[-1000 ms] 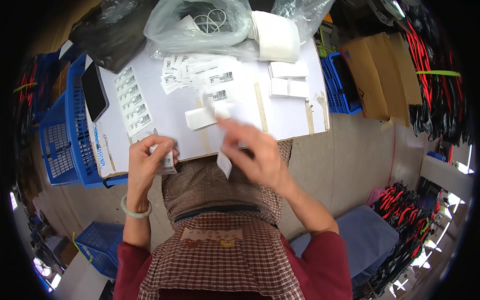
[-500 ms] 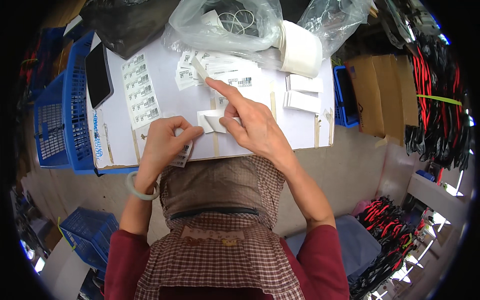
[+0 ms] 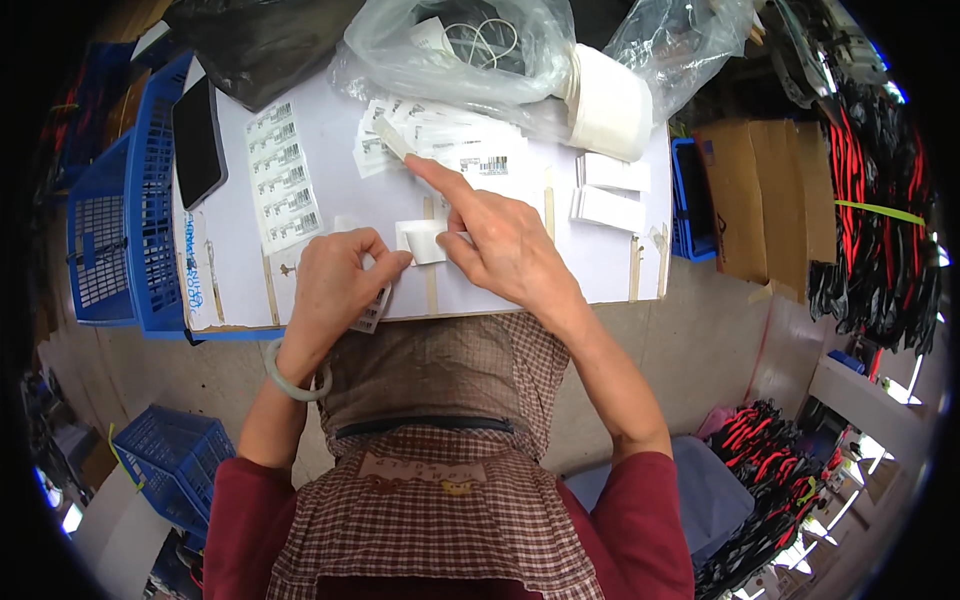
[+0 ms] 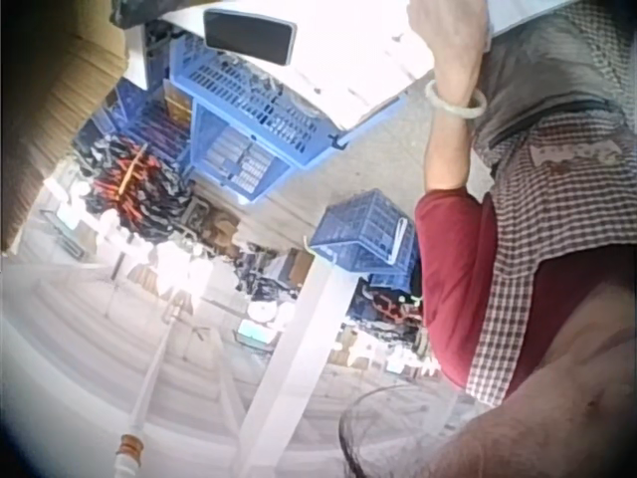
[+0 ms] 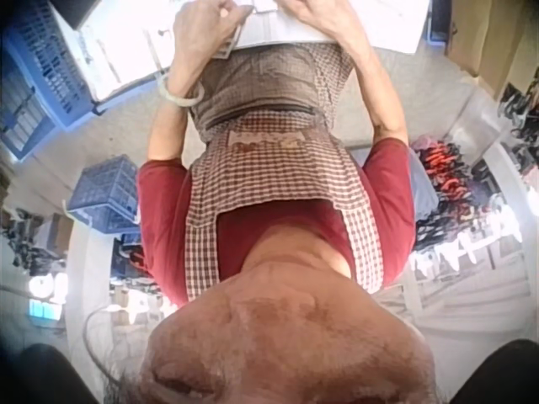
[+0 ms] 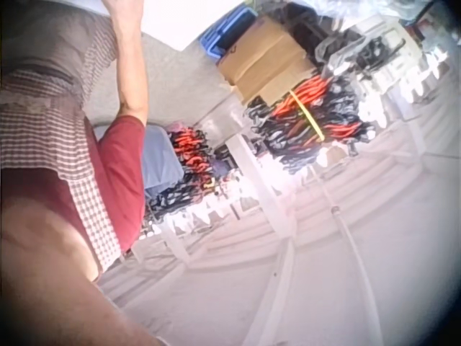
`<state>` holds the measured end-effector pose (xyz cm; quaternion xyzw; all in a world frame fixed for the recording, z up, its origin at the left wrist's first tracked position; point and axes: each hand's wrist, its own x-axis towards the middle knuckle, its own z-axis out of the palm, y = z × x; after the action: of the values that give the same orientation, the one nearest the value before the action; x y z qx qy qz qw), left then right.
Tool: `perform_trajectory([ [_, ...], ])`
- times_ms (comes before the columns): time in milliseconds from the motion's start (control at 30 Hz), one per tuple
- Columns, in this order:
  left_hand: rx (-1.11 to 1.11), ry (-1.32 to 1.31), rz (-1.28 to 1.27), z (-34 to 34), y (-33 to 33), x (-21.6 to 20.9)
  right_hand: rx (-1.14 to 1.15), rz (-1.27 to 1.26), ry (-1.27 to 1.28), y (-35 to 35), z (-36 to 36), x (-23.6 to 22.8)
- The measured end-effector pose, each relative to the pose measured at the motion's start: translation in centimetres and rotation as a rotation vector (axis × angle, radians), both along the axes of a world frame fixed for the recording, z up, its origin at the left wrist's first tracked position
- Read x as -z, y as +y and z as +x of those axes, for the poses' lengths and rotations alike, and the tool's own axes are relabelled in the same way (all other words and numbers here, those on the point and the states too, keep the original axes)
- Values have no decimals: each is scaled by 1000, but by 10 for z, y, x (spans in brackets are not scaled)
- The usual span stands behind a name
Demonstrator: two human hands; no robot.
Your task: The person separates individual barcode labels from a continuous roll by hand. They peel each label from the backing paper and place it into a growing stack on the table. The process is repetitive, involving peeling, stacking, and occasionally adjusting the pile.
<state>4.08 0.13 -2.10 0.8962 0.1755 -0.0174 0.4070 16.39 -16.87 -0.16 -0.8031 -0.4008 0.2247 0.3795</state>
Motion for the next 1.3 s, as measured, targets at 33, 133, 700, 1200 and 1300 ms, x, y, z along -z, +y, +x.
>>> perform_trajectory([
  [33,-4,-3,-3,0,0,1,-5,-4,-1,0,1,-1],
  [133,-3,7,-4,0,1,2,-8,-49,144,0,7,-6],
  [700,39,22,26,7,1,-2,-29,-119,52,4,9,-3],
  [1200,56,158,52,16,-2,-9,317,-34,399,-13,-12,-5],
  [1300,59,168,25,16,0,-7,335,-56,398,-12,-12,1],
])
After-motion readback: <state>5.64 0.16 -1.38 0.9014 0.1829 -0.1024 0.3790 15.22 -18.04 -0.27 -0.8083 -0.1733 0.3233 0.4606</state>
